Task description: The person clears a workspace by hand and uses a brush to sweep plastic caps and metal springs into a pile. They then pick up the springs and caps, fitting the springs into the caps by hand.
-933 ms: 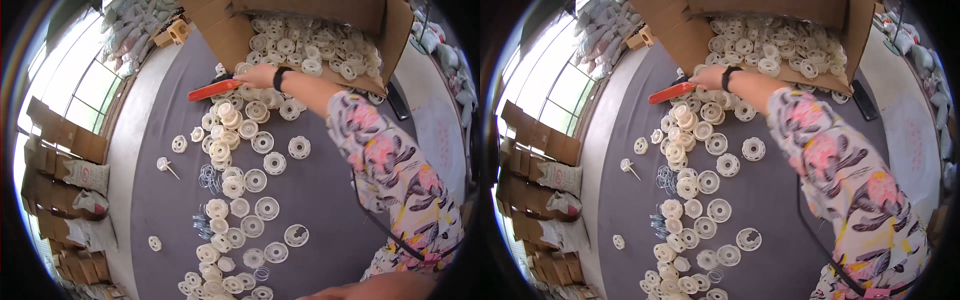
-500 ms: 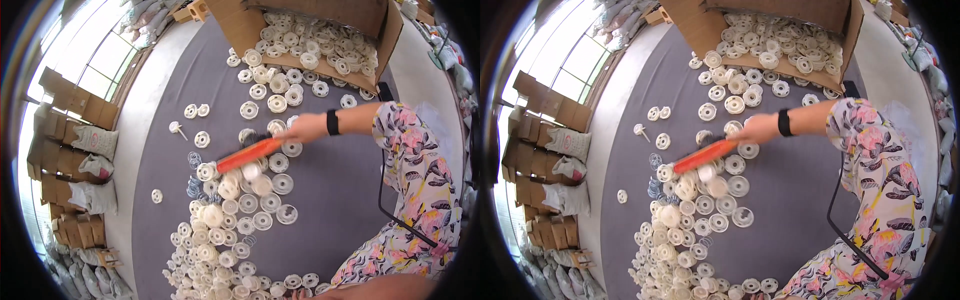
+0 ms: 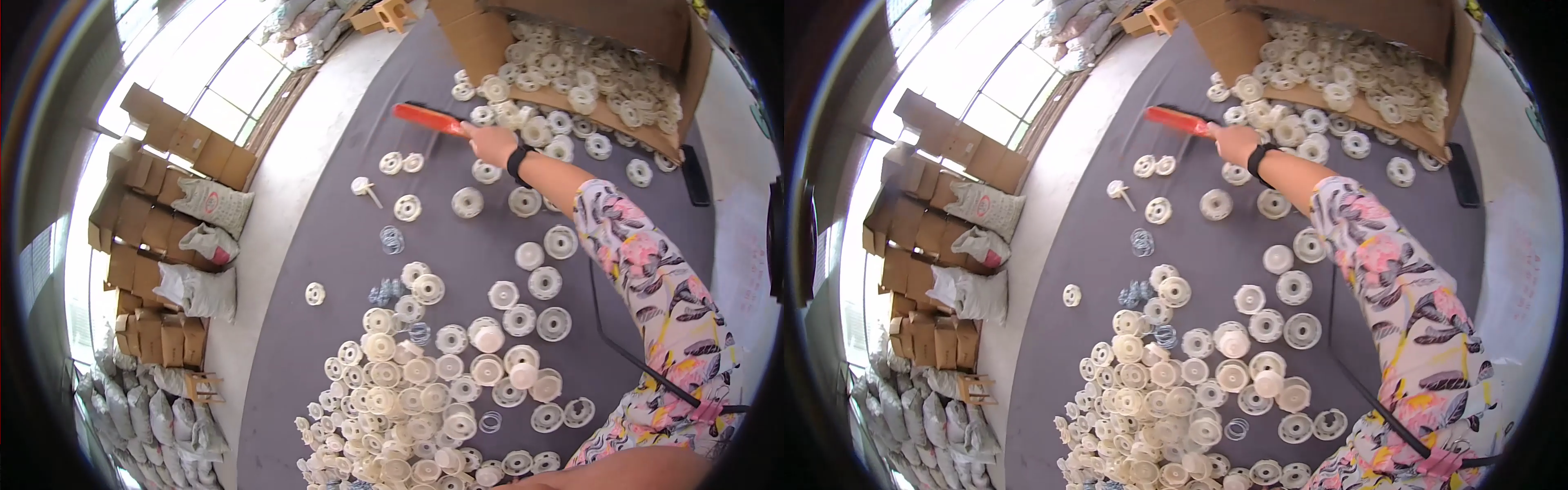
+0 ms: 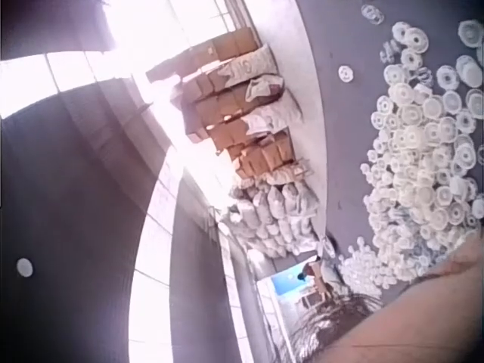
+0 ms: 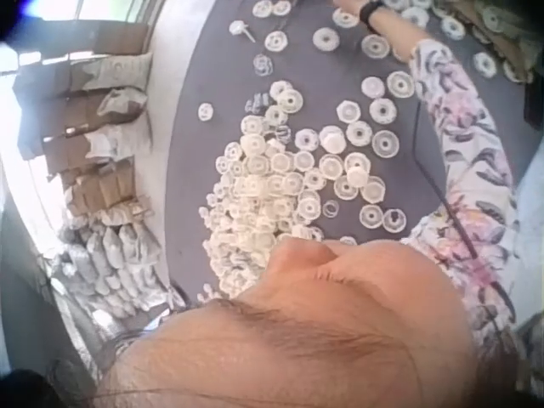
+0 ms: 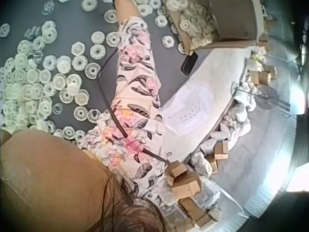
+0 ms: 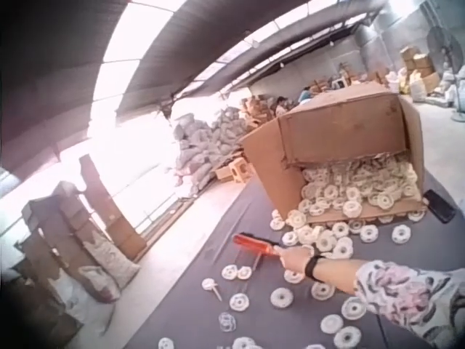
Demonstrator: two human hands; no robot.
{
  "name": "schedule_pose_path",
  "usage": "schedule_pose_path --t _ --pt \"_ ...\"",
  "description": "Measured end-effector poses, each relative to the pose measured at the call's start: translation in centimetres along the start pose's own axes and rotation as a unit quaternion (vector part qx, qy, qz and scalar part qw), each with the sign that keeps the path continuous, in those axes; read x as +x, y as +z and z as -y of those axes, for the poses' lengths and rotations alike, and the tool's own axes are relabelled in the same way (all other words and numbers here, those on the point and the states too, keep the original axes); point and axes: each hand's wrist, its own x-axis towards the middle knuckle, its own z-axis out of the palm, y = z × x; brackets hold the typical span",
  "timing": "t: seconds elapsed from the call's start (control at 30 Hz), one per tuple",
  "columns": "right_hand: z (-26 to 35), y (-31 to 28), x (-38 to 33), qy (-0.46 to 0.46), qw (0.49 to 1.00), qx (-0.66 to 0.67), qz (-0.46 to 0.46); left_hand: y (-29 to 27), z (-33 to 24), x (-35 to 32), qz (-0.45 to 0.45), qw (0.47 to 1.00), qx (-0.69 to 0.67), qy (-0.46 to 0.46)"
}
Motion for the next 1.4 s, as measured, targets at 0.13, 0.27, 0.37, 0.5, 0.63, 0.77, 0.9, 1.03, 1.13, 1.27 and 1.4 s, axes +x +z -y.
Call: schedule_pose_path --t 0.13,0.27,0.37,0.5,0.63,0.77,0.9,1.03,1.13,1.27,1.4 --pt "3.8 6.0 4.3 0.035 0.999 0.024 0.025 -0.4 3.9 1.5 -0.007 1.0 0.018 -0.015" --pt "7.6 8.9 4.6 -0.048 0.992 0.104 0.06 -0.6 5.7 2.3 -0.005 0.999 0.027 -0.016" --pt "10.0 8.9 4.4 -0.142 0.972 0.137 0.126 -0.9 5.5 3.0 -0.004 1.0 0.026 -0.005" --pt "11.8 8.2 1.0 -0.264 0.916 0.189 0.237 -1.5 3.4 1.7 0.004 1.0 0.016 -0.002" --pt "12.7 5.0 -6.2 -0.334 0.856 0.216 0.33 -1.4 -1.3 -2.9 0.02 0.999 -0.02 -0.022" --pt "14.5 3.0 -14.6 -0.329 0.823 0.238 0.396 -0.9 -9.8 -10.6 0.047 0.993 -0.086 -0.069" --pt "17.6 0.5 -22.3 -0.333 0.826 0.221 0.397 -2.3 -13.0 -13.6 0.046 0.982 -0.071 -0.166" --pt "19.1 -1.5 -30.2 -0.302 0.838 0.23 0.393 -2.3 -12.3 -14.2 0.031 0.978 0.006 -0.206" --pt "20.9 -2.4 -34.8 -0.292 0.847 0.221 0.386 0.1 -9.7 -16.9 0.0 0.973 0.072 -0.219" --pt "22.5 -1.8 -40.2 -0.286 0.854 0.246 0.358 -0.5 -7.1 -19.2 -0.033 0.973 0.093 -0.21" --pt "24.8 -2.9 -44.1 -0.263 0.875 0.199 0.355 -0.6 -4.7 -22.3 -0.047 0.965 0.079 -0.245"
